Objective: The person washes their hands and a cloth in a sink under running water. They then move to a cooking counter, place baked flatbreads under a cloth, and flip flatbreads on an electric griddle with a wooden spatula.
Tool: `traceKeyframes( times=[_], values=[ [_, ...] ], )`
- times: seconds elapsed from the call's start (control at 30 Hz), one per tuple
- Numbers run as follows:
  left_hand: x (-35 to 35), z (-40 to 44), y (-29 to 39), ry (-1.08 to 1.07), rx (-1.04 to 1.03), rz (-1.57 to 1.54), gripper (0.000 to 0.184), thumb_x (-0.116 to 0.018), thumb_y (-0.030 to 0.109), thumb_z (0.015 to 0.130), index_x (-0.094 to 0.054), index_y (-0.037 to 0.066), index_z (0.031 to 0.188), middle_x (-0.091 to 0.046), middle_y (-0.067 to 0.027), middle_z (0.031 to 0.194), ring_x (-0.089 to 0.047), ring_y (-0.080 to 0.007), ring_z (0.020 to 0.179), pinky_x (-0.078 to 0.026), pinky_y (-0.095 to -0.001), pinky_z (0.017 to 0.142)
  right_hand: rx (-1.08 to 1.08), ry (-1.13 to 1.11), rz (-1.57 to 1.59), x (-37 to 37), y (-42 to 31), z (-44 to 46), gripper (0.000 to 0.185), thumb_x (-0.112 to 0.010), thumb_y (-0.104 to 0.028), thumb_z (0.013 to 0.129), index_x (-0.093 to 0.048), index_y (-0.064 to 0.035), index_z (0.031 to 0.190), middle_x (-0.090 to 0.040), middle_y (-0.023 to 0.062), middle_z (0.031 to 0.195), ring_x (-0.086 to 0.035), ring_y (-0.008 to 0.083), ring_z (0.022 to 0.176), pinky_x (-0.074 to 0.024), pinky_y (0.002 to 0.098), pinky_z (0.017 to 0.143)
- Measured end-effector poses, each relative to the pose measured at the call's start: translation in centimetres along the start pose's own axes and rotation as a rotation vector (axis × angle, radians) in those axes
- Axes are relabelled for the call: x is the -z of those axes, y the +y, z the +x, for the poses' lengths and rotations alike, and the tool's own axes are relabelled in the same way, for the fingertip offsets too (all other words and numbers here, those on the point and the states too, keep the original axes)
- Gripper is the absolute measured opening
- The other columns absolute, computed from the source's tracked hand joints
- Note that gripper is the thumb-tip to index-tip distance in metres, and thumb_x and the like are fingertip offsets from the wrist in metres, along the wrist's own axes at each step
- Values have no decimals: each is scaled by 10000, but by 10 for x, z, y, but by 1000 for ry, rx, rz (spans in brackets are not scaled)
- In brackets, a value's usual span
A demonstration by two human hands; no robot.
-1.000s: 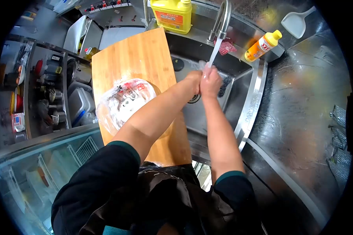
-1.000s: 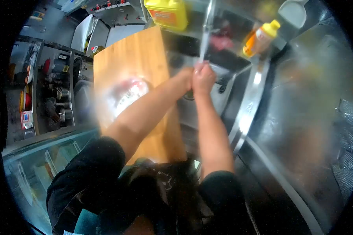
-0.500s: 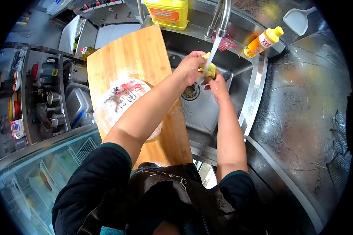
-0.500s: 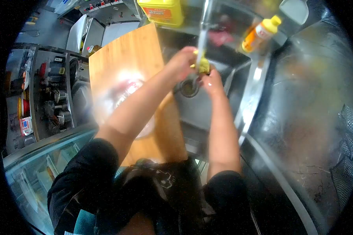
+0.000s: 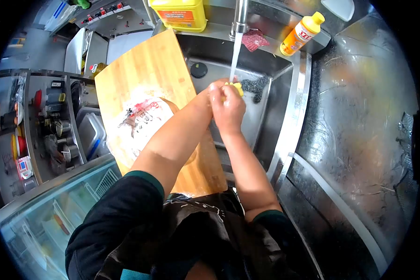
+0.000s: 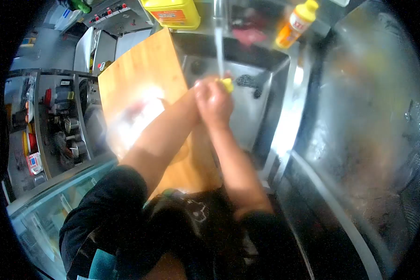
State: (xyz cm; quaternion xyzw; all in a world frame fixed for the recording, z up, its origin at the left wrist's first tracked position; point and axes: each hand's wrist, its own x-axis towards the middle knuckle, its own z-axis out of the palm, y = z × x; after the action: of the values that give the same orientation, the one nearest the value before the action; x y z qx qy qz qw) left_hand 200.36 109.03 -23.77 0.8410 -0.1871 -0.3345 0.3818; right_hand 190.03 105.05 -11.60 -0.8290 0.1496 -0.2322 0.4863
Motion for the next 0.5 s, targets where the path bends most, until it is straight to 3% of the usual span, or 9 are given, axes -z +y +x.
traceKeyframes(
  times=[0.03,0.07,0.17,0.23,0.27,0.33,0.4,0.43,0.5],
  values=[
    [-1,2,-7,-10,-201,269,257,-539,298,954,-648,71,1004,-667,-123,921,-629,-249,866,-512,-359,788,-40,48,-104,-5,3,6,246,-643,-253,882,-620,-29,782,-606,171,725,-599,337,670,-493,406,687],
    [-4,3,-13,-7,-178,238,269,-535,298,954,-644,60,1012,-668,-131,932,-635,-258,867,-516,-369,781,-46,65,-184,-12,22,15,283,-614,-300,896,-642,-41,787,-623,189,738,-599,381,686,-490,440,693],
    [8,-30,46,76,380,-521,305,-524,299,952,-632,26,1035,-671,-156,965,-653,-285,868,-527,-397,760,-303,63,-366,-14,65,54,365,-536,-370,917,-703,-89,756,-677,185,795,-643,401,740,-502,482,664],
    [15,-44,76,170,468,-635,331,-516,300,950,-623,4,1050,-673,-172,986,-664,-304,869,-535,-416,745,-321,47,-294,-8,69,62,398,-516,-373,927,-710,-79,741,-665,220,779,-642,415,748,-501,489,684],
    [21,-49,89,191,460,-591,344,-512,300,950,-619,-8,1058,-674,-180,997,-670,-313,869,-538,-426,738,-354,38,-274,-11,74,64,390,-518,-366,928,-701,-74,746,-658,223,755,-640,421,738,-498,497,687],
    [38,-45,83,88,333,-24,344,-498,292,958,-621,-12,1063,-678,-184,1015,-677,-311,896,-536,-435,750,-243,-28,-209,-17,65,45,423,-477,-392,945,-686,-52,804,-658,225,773,-638,426,760,-490,486,691],
    [28,0,32,-27,364,-25,365,-501,320,963,-624,2,1095,-672,-201,1064,-672,-334,936,-531,-397,777,-104,-43,-164,-11,32,23,415,-471,-372,952,-662,-33,809,-650,220,762,-637,418,753,-486,472,677],
    [29,-5,33,-83,182,335,373,-508,329,964,-623,-1,1096,-673,-199,1067,-672,-332,938,-530,-397,776,-133,-96,-211,-10,37,27,373,-494,-349,935,-661,-42,803,-653,221,773,-637,423,760,-489,491,695],
    [20,-22,42,-109,202,135,351,-545,347,953,-634,29,1071,-680,-156,996,-668,-298,869,-531,-403,741,-213,-90,-252,-7,63,41,337,-517,-332,916,-660,-48,805,-656,233,816,-640,420,799,-492,501,731]
  ],
)
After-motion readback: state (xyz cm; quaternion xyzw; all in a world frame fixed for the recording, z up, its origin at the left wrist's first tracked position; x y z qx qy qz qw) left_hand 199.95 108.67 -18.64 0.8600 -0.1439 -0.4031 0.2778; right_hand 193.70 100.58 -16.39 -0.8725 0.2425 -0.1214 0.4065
